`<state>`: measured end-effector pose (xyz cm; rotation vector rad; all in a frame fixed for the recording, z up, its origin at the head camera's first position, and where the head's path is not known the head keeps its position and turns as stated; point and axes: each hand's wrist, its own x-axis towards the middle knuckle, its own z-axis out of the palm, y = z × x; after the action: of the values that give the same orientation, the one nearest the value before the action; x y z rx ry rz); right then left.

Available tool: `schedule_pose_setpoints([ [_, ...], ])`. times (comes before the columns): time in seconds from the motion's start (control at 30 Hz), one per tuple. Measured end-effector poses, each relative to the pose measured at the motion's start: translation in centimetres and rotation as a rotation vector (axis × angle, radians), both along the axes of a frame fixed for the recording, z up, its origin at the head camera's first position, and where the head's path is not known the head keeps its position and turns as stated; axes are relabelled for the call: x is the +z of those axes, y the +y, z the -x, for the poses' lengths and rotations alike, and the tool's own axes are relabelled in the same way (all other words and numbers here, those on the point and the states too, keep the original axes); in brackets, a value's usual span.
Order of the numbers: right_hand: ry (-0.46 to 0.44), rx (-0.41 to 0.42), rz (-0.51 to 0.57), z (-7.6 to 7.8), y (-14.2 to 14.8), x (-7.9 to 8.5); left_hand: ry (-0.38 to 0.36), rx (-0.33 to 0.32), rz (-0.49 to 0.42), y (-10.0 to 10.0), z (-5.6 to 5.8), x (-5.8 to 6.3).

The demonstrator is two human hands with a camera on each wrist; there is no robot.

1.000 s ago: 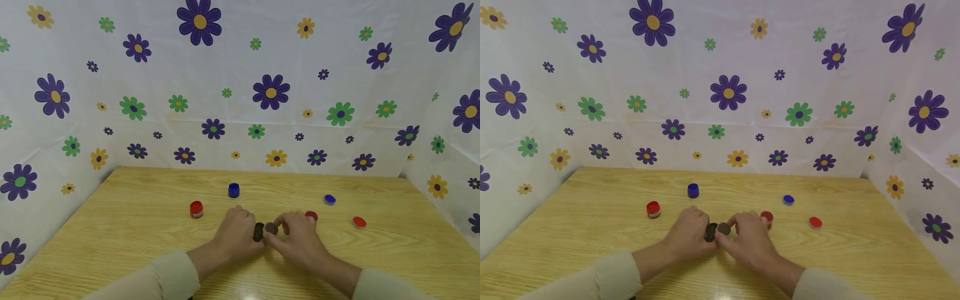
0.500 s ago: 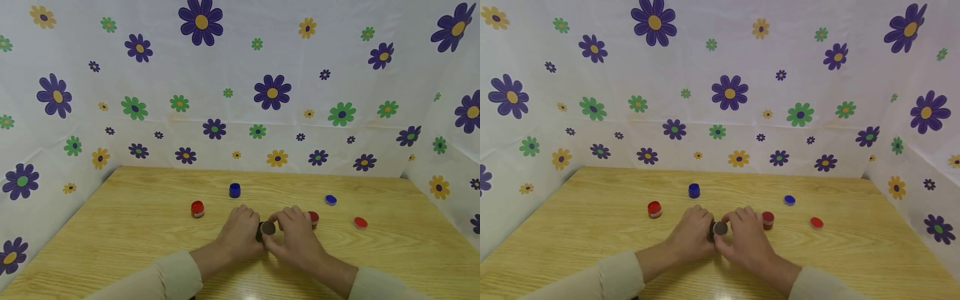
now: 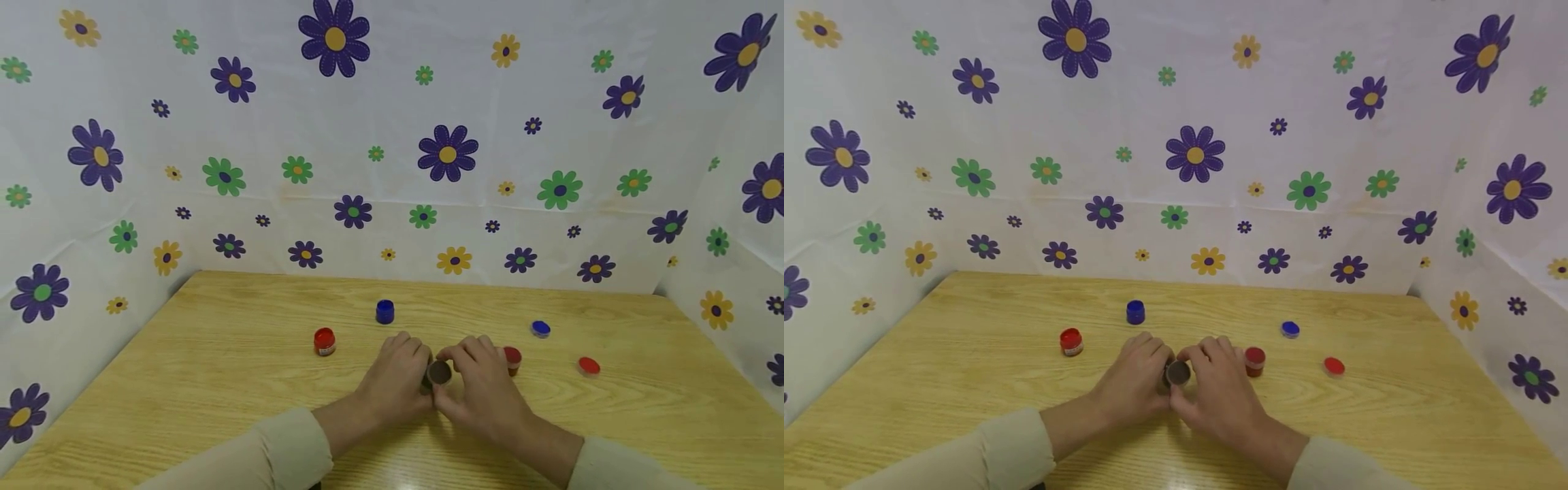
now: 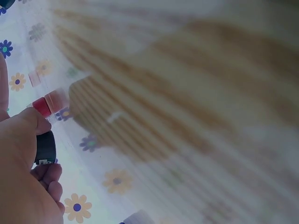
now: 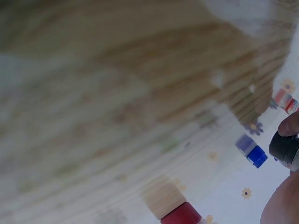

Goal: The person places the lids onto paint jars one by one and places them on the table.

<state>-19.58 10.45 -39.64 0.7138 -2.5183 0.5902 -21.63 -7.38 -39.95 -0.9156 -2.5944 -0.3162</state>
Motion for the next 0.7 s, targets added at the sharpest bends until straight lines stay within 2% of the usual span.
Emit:
schedule_pose_setpoints([
  [0.3,-0.025,0.007,-0.019,0.08,0.06,-0.15,0.023,-0.037,-0.01,0.08,0.11,-0.07],
  [0.7,0.001,-0.041,-0.038,-0.06,0.04,-0.1,0.04,-0.048,0.006,0.17,0.0,0.17],
])
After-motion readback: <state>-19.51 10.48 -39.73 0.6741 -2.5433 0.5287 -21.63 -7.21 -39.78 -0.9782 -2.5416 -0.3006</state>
